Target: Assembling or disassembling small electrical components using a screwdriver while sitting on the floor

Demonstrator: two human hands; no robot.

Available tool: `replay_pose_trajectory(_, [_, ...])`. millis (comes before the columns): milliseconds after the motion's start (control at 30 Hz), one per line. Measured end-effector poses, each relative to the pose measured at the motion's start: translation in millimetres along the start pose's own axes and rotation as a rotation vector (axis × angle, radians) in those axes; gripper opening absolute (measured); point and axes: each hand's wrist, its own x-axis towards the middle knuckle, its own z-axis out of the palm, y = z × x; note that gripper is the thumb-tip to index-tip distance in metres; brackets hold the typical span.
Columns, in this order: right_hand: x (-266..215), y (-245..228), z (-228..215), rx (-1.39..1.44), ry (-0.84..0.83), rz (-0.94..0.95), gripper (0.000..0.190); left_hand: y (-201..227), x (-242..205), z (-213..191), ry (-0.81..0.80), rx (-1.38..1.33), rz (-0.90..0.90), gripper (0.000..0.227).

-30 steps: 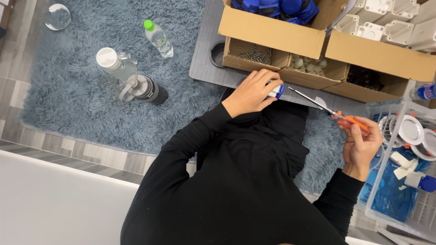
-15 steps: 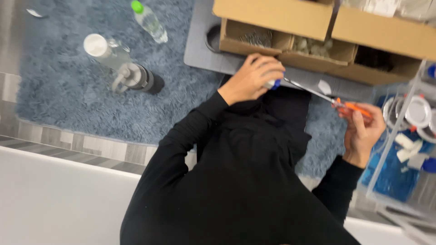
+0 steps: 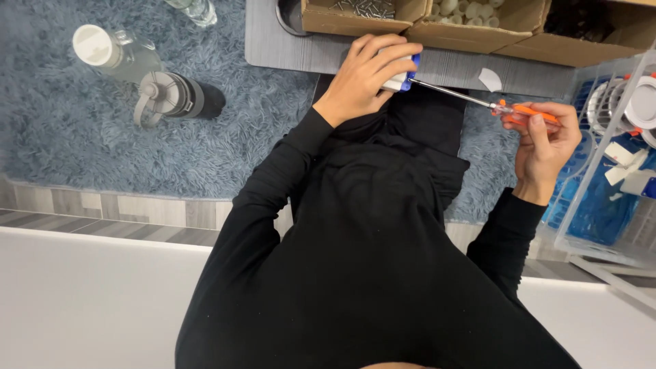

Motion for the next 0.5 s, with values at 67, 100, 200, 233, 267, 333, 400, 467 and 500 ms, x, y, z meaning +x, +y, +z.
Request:
replay_pose_trajectory(67, [1, 2, 1, 0.001, -0.001, 0.003, 0.021, -2, 0, 1, 0.003, 0.013, 0.011, 0.061])
replay_pose_trajectory(100, [2, 5, 0, 0.012, 0.012, 0.01, 0.023, -2, -1, 2, 0.006, -0.013, 0.002, 0.061])
replay_pose_trajectory(200, [5, 4, 3, 0.029, 0.014, 0.013, 0.023, -2, 0, 1, 0.025, -0.049, -0.005, 0.059])
replay_pose_trajectory(233, [5, 3, 3, 0.028, 0.009, 0.021, 0.022, -1, 0, 1, 0.034, -0.075, -0.007, 0.057])
replay_pose_trajectory(267, [6, 0, 5, 0.031, 0.005, 0.012, 0.022, 0, 1, -2, 0.039, -0.066, -0.003, 0.057])
replay_pose_trajectory(333, [4, -5, 7, -0.003, -0.002, 0.022, 0.022, 4, 3, -5, 0.017, -0.09, -0.036, 0.055])
replay_pose_trajectory(400, [6, -4, 6, -0.006, 0.006, 0.052, 0.024, 7, 6, -8, 0.024, -0.092, -0.045, 0.046])
replay_pose_trajectory(467, [7, -3, 5, -0.009, 0.014, 0.086, 0.026, 11, 7, -8, 0.03, -0.097, -0.058, 0.039])
replay_pose_trajectory(500, [7, -3, 5, -0.018, 0.019, 0.125, 0.028, 12, 7, -7, 0.036, -0.121, -0.089, 0.029])
